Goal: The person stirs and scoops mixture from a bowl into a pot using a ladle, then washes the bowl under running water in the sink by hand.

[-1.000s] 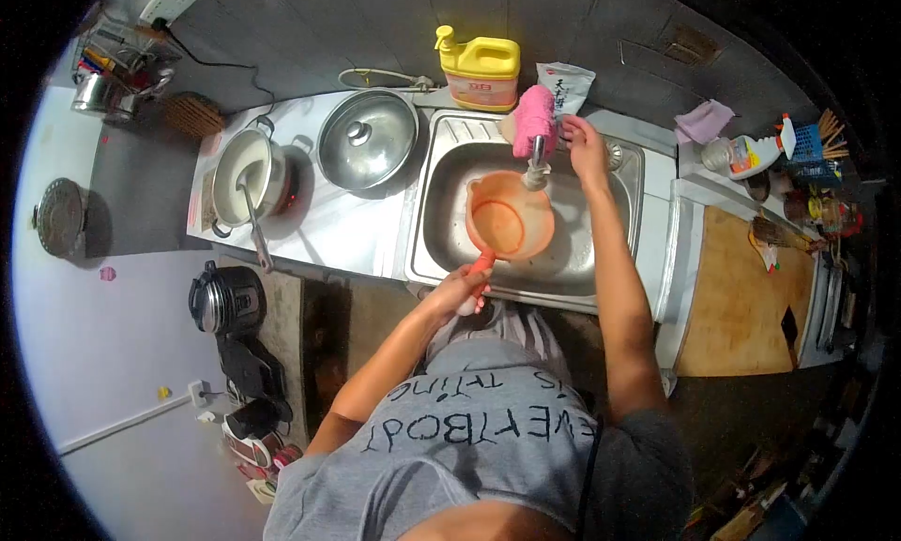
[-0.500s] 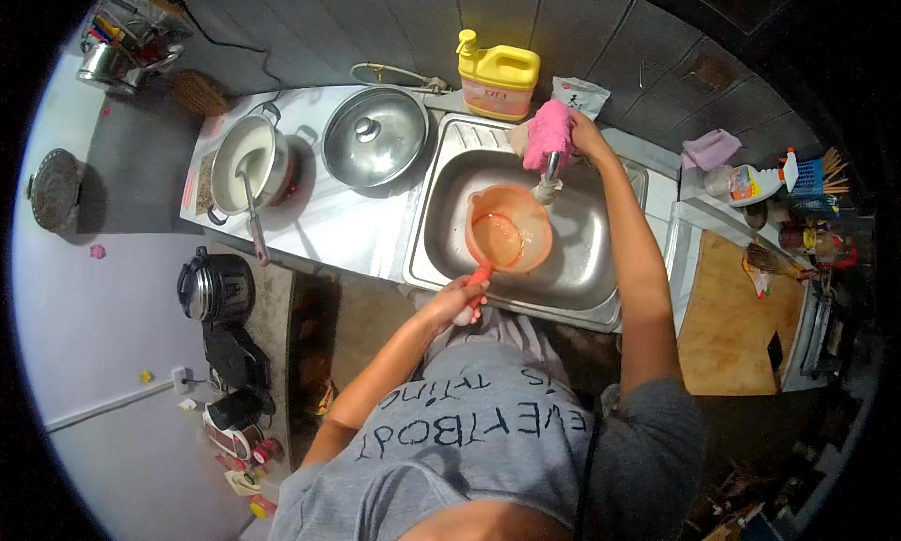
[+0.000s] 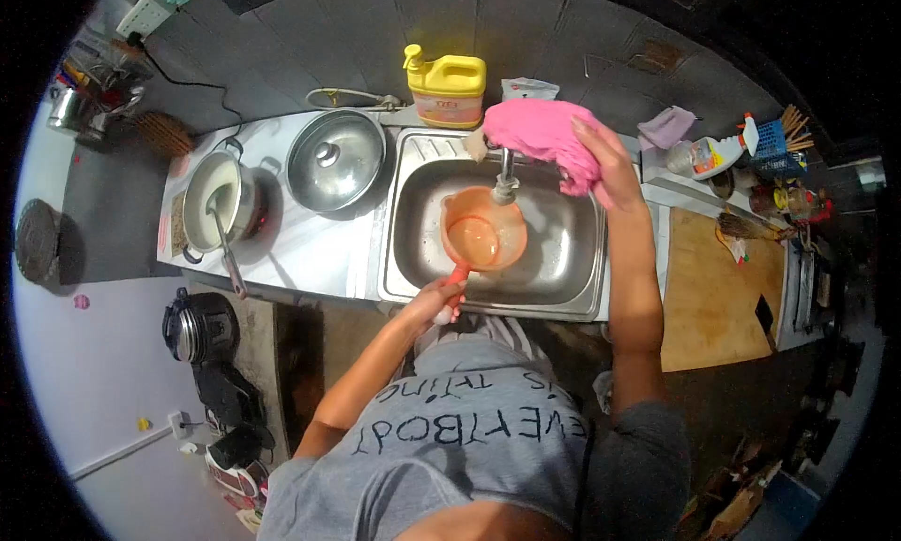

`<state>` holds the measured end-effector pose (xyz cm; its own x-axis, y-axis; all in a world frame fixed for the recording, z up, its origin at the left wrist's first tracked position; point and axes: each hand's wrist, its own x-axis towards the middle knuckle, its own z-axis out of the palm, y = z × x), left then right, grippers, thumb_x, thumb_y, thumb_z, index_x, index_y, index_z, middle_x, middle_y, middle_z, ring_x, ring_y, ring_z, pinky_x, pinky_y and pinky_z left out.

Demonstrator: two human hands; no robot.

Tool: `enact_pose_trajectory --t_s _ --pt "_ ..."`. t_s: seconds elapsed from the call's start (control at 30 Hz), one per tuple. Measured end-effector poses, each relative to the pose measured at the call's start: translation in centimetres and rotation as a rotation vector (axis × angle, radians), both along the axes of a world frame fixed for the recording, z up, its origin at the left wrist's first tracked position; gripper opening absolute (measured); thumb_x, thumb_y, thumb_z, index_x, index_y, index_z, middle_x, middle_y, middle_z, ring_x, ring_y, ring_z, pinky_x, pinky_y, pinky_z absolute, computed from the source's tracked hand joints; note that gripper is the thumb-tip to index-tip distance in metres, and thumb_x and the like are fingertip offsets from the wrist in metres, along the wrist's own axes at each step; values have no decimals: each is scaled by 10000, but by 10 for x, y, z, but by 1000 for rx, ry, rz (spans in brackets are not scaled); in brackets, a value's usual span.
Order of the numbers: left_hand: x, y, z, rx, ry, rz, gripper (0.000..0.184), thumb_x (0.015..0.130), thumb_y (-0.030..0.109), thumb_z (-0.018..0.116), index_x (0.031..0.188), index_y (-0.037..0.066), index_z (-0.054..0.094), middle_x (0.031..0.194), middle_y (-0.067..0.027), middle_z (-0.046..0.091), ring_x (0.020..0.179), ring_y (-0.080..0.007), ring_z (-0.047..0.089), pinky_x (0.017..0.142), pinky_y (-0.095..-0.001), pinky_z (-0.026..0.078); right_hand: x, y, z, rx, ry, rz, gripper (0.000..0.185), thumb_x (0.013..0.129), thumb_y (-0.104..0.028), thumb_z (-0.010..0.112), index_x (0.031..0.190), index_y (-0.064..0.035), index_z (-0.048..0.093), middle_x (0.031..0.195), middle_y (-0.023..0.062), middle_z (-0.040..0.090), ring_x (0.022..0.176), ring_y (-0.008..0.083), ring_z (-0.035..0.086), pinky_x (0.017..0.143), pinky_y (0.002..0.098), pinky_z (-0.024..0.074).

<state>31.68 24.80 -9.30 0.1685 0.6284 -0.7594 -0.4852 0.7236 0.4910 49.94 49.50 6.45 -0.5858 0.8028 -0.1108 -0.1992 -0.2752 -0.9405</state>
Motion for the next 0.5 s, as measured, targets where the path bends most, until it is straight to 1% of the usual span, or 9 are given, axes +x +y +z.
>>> enact_pose_trajectory --t_s 0.07,0.1,0.2,0.27,0.33,0.37,0.4,0.47,0.5 --pt "1 1 2 13 -3 -15 264 919 259 558 1055 55 461 743 -5 536 520 -85 515 450 -222 450 17 -13 15 -46 58 -157 343 885 -233 593 1120 15 559 901 78 644 669 132 609 566 273 517" --pt "2 0 1 24 -11 0 269 918 262 560 1053 52 460 748 -7 537 518 -84 512 449 -221 450 23 -18 22 -63 84 -189 276 886 -222 579 1044 5 574 868 96 638 600 165 603 525 303 513" --pt "3 -3 -1 46 -14 8 270 919 264 560 1048 50 458 754 -9 537 517 -83 509 451 -224 449 40 -14 15 -166 170 -218 245 885 -222 578 997 -4 582 844 97 638 587 168 599 514 291 504" --pt "3 -2 -1 62 8 7 264 921 263 558 1041 50 457 756 -11 536 519 -85 507 455 -231 448 46 7 -4 -179 167 -193 235 882 -231 587 957 -8 583 807 99 636 619 182 604 564 309 513" --pt "2 0 0 77 -4 12 263 922 264 555 1039 51 455 756 -10 531 524 -85 507 458 -230 446 47 37 -16 -317 298 -342 294 911 -259 538 1065 -9 539 874 116 619 682 202 601 627 323 529" --pt "2 -1 -1 99 -13 22 263 922 265 554 1043 53 455 760 -9 527 527 -84 506 460 -229 446 59 61 -14 -316 358 -130 385 931 -289 491 1155 24 486 1063 181 598 865 281 628 802 386 525" --pt "3 -4 -2 115 -22 33 264 922 265 552 1048 54 455 763 -9 523 531 -84 505 462 -228 446 57 77 -14 -322 353 -127 385 931 -289 491 1155 24 486 1063 181 598 865 281 628 802 386 525" --pt "4 -10 2 91 -10 35 263 923 262 551 1055 55 454 767 -10 522 533 -84 506 464 -227 446 50 99 -16 -388 385 -355 380 928 -275 487 1139 40 501 1164 190 573 984 322 619 806 384 525" --pt "3 -6 4 85 8 36 263 923 259 549 1062 57 453 772 -10 521 535 -85 506 466 -225 447 53 111 -25 -381 388 -345 380 928 -275 487 1139 40 501 1164 190 573 984 322 619 806 384 525"
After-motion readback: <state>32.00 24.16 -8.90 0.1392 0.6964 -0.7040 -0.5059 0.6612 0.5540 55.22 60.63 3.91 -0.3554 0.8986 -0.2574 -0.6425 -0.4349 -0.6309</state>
